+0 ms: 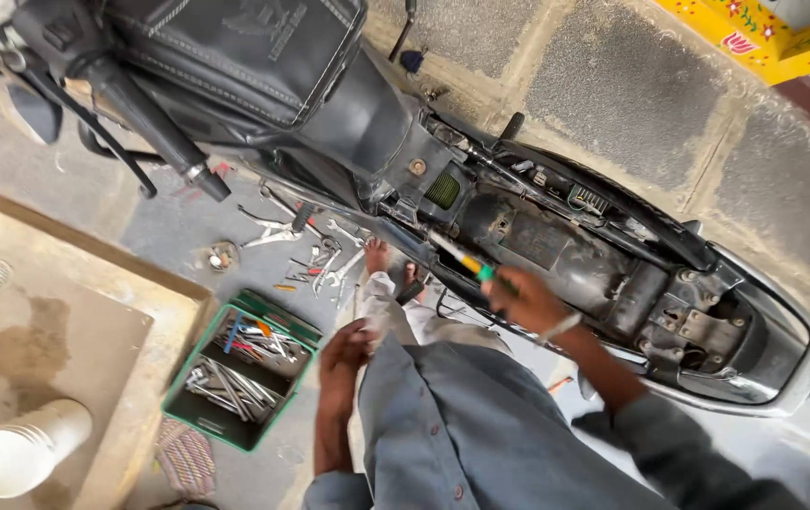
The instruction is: The person uses a screwdriver to unscrew and work on components under the seat and side panel of a motorcycle, reaching into the frame area and manipulating parts and fasteners by hand while tools lie on the floor nearby.
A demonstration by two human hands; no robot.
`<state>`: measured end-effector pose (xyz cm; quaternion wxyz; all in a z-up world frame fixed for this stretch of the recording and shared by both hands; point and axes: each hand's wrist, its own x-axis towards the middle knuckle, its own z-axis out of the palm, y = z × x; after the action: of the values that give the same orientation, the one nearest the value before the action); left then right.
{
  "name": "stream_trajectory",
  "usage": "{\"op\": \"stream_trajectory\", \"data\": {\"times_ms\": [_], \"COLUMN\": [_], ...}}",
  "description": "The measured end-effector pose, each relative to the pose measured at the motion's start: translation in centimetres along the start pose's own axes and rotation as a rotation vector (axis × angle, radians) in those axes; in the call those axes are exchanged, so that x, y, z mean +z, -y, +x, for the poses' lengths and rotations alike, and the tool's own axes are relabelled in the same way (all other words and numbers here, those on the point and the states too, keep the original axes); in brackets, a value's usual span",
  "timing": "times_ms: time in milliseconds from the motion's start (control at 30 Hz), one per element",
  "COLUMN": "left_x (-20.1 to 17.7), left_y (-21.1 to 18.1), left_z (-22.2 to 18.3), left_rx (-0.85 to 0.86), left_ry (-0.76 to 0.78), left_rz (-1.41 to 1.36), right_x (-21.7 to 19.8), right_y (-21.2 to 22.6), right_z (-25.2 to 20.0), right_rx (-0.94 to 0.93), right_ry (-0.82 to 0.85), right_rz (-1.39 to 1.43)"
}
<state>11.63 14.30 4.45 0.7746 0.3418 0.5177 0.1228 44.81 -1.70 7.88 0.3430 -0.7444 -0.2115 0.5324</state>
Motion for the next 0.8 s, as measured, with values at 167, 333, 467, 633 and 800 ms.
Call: {"op": "stream_trajectory", "data": {"times_ms": [167,333,467,633,800], "left_x": [7.4,9.8,11.4,12.0,10.1], "left_y": [-5.3,-6.7,-9.5,-8.2,-3.9], "left_z": [-1.4,-3.5,-6.0,-7.0,-5.9], "left_rx": [-0.035,-0.106,-0.113,0.003,0.083], "left_ry": [0.164,0.286,0.34,0.37,0.256], "left_rz": [-0.019,0.102,0.248,0.404,0.267], "right_x": [4.7,5.6,5.4,6.1,7.0], "right_y": [5.4,8.9,9.0,6.4,5.1], "right_z": [-5.6,-7.5,-8.1,-8.6,-8.9], "right_rx": [-0.107,-0.439,-0.425,-0.344,-0.15], "right_ry": [-0.017,-0.147,-0.132,-0.114,-0.114], "right_rz": [0.124,0.026,0.024,0.063,0.389]}}
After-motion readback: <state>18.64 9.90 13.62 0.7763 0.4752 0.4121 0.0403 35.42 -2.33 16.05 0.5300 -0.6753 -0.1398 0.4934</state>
